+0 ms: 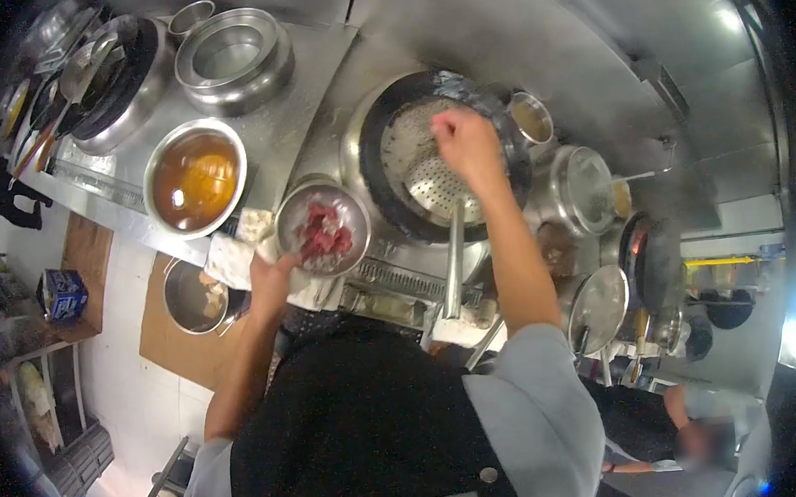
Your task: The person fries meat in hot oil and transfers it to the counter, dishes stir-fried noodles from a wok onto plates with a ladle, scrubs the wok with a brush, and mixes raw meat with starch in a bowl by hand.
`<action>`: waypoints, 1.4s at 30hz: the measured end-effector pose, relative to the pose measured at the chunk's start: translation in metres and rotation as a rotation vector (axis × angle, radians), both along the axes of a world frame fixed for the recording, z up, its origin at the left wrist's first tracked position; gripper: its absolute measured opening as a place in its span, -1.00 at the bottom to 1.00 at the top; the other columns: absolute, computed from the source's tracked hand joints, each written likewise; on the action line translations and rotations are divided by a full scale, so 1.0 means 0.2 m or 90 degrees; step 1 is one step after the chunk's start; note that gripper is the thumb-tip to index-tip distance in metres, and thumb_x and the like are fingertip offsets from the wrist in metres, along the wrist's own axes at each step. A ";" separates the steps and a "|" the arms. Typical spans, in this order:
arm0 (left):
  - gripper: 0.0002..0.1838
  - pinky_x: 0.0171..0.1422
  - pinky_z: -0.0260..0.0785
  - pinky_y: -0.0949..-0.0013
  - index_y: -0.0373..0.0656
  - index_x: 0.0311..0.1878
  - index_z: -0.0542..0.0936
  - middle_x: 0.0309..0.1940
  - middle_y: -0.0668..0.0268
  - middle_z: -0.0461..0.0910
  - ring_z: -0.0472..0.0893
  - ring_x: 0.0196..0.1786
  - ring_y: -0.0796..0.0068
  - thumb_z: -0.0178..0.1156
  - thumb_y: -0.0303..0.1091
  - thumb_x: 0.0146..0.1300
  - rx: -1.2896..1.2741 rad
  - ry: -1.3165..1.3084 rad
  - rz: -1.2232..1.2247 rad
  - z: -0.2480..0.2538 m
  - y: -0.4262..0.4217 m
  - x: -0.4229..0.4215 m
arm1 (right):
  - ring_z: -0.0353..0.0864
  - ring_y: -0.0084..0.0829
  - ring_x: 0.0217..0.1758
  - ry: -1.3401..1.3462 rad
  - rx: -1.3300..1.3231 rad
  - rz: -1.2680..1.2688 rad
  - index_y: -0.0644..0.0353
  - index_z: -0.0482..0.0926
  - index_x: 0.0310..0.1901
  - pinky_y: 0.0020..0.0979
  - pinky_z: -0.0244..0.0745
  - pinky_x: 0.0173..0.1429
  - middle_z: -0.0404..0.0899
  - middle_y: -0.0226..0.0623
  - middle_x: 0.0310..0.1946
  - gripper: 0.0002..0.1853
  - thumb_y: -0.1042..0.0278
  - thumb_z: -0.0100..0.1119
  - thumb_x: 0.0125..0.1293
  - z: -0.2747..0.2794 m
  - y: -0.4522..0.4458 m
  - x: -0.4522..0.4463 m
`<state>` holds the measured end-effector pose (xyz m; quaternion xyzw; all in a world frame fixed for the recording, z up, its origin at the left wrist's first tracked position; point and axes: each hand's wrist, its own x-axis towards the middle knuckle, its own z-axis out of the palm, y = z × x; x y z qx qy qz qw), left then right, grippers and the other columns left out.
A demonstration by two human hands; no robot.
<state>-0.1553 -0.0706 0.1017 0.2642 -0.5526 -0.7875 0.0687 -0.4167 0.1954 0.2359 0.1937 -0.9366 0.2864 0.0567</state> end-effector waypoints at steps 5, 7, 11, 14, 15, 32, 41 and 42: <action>-0.39 0.34 0.49 0.21 -0.41 0.32 0.50 0.09 -0.03 0.70 0.68 0.16 0.15 0.30 -0.53 0.14 -0.215 0.126 -0.047 0.09 -0.01 -0.10 | 0.76 0.05 -0.09 -0.051 0.099 0.229 0.19 0.75 -0.13 -0.01 0.64 0.03 0.76 0.00 -0.20 -0.83 0.37 0.29 0.31 -0.16 -0.41 0.65; -0.39 0.32 0.50 0.20 -0.42 0.31 0.51 0.06 -0.03 0.71 0.70 0.13 0.14 0.31 -0.53 0.13 -0.228 0.123 -0.076 0.11 0.02 -0.11 | 0.75 0.10 -0.09 -0.015 0.134 0.211 0.24 0.72 -0.11 0.02 0.64 0.05 0.75 0.06 -0.21 -0.81 0.40 0.27 0.28 -0.34 -0.50 0.79; -0.42 0.23 0.54 0.21 -0.44 0.26 0.53 -0.03 0.01 0.74 0.73 0.04 0.17 0.34 -0.53 0.11 -0.138 0.101 -0.136 0.15 0.00 -0.02 | 0.80 -0.10 -0.20 -0.187 0.030 0.179 0.26 0.74 -0.08 -0.10 0.69 -0.05 0.77 -0.01 -0.25 -0.79 0.44 0.27 0.29 -0.09 -0.47 0.95; -0.40 0.20 0.54 0.24 -0.42 0.26 0.53 0.00 0.05 0.74 0.72 0.04 0.24 0.37 -0.52 0.10 -0.092 0.047 -0.160 0.10 0.01 0.03 | 0.80 -0.29 -0.31 -0.216 -0.146 0.116 0.21 0.77 -0.12 -0.24 0.68 -0.14 0.77 -0.10 -0.33 -0.80 0.54 0.23 0.28 -0.08 -0.33 0.92; -0.40 0.20 0.54 0.25 -0.42 0.27 0.53 0.02 0.06 0.73 0.71 0.05 0.26 0.37 -0.53 0.10 -0.100 0.032 -0.172 0.05 0.01 0.02 | 0.80 -0.28 -0.30 -0.331 -0.168 0.142 0.20 0.78 -0.13 -0.23 0.68 -0.13 0.77 -0.11 -0.35 -0.82 0.53 0.25 0.27 -0.08 -0.33 0.93; -0.35 0.32 0.49 0.28 -0.34 0.36 0.48 0.14 0.15 0.67 0.67 0.15 0.32 0.27 -0.63 0.11 0.039 -0.007 -0.005 -0.10 0.02 0.02 | 0.71 -0.52 -0.29 -0.288 -0.110 0.007 0.31 0.73 -0.09 -0.43 0.62 -0.16 0.82 -0.26 -0.26 -0.83 0.54 0.26 0.32 -0.35 0.18 -0.51; -0.35 0.36 0.48 0.26 -0.35 0.38 0.45 0.15 0.15 0.65 0.65 0.18 0.29 0.24 -0.63 0.15 0.076 0.019 0.003 -0.01 -0.03 0.07 | 0.80 -0.27 -0.12 0.080 0.145 -0.025 0.13 0.80 -0.01 -0.28 0.67 0.03 0.83 -0.16 -0.16 -0.77 0.46 0.31 0.33 -0.07 0.13 -0.38; -0.35 0.36 0.48 0.26 -0.35 0.38 0.45 0.15 0.15 0.65 0.65 0.18 0.29 0.24 -0.63 0.15 0.071 0.018 0.000 -0.02 -0.04 0.05 | 0.80 -0.27 -0.12 0.079 0.140 -0.028 0.13 0.80 -0.01 -0.28 0.67 0.03 0.83 -0.16 -0.16 -0.77 0.46 0.31 0.33 0.03 0.05 -0.22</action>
